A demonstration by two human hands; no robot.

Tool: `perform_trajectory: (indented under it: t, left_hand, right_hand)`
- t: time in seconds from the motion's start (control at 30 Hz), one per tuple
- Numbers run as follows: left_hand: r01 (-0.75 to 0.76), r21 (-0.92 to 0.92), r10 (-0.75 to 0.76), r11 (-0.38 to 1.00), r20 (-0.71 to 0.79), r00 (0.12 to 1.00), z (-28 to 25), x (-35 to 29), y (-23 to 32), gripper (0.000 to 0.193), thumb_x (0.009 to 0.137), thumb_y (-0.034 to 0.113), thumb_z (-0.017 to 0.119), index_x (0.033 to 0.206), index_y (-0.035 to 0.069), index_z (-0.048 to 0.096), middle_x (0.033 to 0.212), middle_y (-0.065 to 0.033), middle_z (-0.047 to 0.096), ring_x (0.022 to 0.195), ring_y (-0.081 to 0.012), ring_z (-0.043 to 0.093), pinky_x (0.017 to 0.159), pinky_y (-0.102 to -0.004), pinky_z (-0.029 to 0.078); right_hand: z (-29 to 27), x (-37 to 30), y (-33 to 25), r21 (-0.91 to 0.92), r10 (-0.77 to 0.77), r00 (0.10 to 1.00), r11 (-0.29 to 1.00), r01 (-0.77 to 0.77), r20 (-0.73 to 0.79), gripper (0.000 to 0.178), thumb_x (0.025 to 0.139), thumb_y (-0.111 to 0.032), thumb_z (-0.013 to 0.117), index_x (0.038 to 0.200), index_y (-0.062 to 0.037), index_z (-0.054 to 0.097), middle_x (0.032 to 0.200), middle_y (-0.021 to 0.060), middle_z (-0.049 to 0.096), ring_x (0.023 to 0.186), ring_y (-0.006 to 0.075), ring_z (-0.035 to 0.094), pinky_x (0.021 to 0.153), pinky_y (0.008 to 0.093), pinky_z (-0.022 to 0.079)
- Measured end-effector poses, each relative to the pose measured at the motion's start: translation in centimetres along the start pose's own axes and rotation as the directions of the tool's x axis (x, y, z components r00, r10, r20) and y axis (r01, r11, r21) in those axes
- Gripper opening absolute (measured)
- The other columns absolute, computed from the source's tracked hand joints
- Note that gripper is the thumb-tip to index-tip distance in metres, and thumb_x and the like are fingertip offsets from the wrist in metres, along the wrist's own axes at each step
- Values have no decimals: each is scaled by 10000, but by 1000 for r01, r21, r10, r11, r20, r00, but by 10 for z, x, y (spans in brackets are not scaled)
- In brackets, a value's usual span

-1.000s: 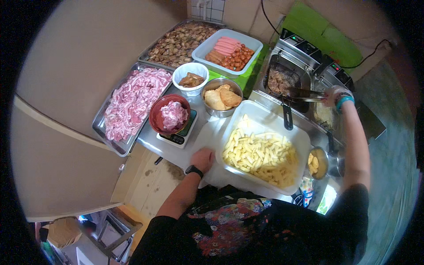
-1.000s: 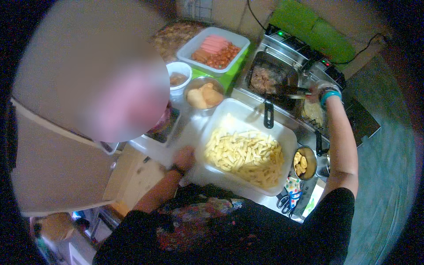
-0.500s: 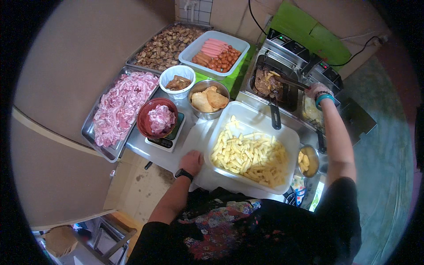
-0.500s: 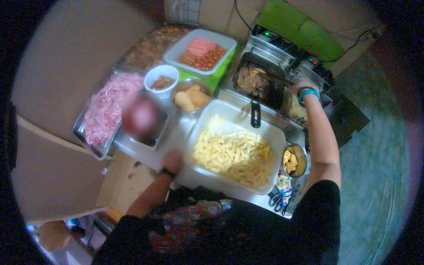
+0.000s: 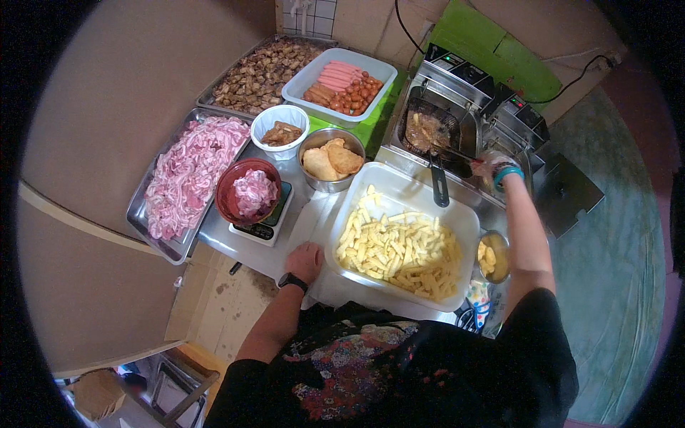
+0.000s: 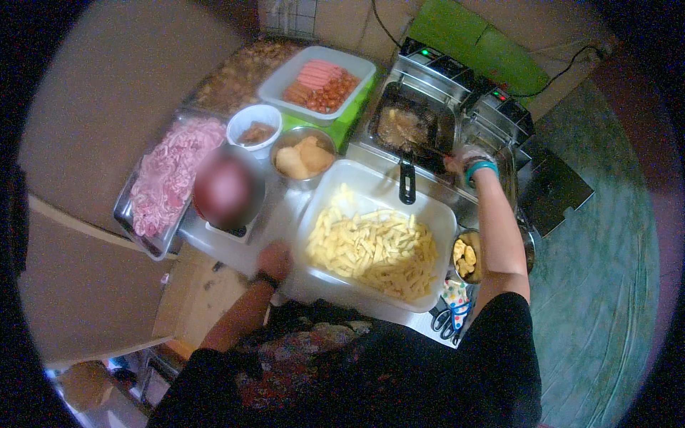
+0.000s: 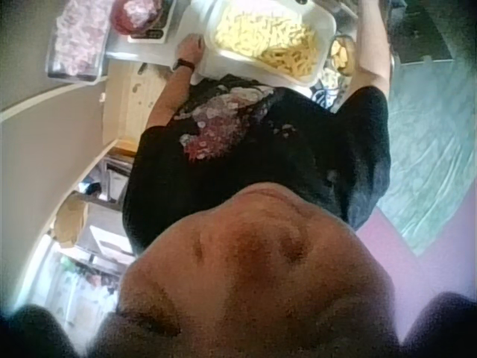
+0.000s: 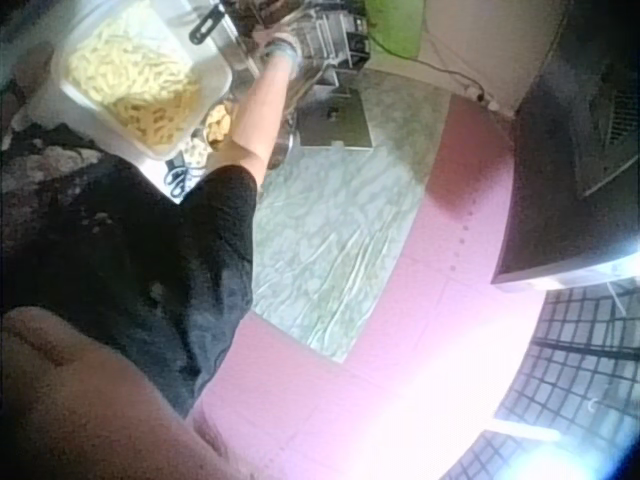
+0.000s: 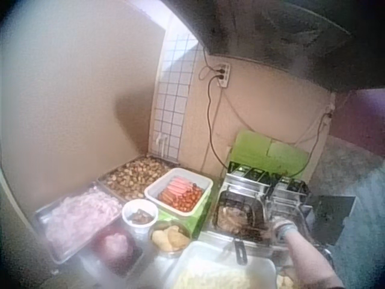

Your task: The person assembles a food order by placing lettuce into a paper cone, adding fried meat and french fries using tongs, and then adding sauce. The person then carries the completed order to a counter.

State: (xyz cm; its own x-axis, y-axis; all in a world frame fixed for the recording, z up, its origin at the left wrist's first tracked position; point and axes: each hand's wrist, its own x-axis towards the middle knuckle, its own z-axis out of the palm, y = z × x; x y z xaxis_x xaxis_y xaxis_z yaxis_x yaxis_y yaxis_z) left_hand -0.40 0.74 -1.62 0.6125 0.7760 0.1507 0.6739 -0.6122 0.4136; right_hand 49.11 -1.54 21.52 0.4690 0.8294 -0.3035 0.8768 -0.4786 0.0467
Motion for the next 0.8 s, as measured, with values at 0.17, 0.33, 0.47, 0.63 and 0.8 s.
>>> perform_trajectory:
  t: [0.17,0.33,0.47,0.63,0.8]
  left_hand:
    - [9,12,-9,1000,5,1000,0,0,1,109,786,202,502,794,94,507,790,-90,536,740,-289,541,617,-405,447]
    - [1,14,-1,1000,-19,1000,-2,-1,1,104,786,199,500,799,95,505,794,-87,538,741,-290,543,620,-403,449]
    - [-8,16,8,1000,0,1000,-3,2,3,110,792,199,495,802,89,500,796,-95,537,740,-293,542,627,-407,450]
    - [-14,30,14,999,-17,1000,-3,2,2,123,800,199,489,799,76,496,798,-111,533,738,-297,540,627,-412,447]
    - [11,27,-11,1000,-7,1000,-8,-1,2,128,802,201,489,788,74,490,789,-113,531,734,-298,540,623,-415,445]
  right_hand:
    - [-29,-39,2,80,99,989,993,-91,-106,332,722,-329,593,828,-14,581,689,106,571,624,196,483,613,312,424]
    - [-42,-30,-19,-53,113,991,992,-117,-72,453,694,-438,593,914,-41,597,894,167,613,784,303,573,700,362,448]
    - [-15,-1,-35,-87,72,997,994,-72,-4,422,704,-413,578,929,-57,607,907,168,610,851,312,578,735,368,458]
    - [13,17,-41,-95,43,991,994,-55,-128,391,718,-387,562,951,-76,609,923,175,601,882,325,572,751,384,460]
    - [18,-9,-41,68,171,975,984,-163,-145,348,741,-314,571,985,-66,593,920,175,600,859,315,576,737,365,445]
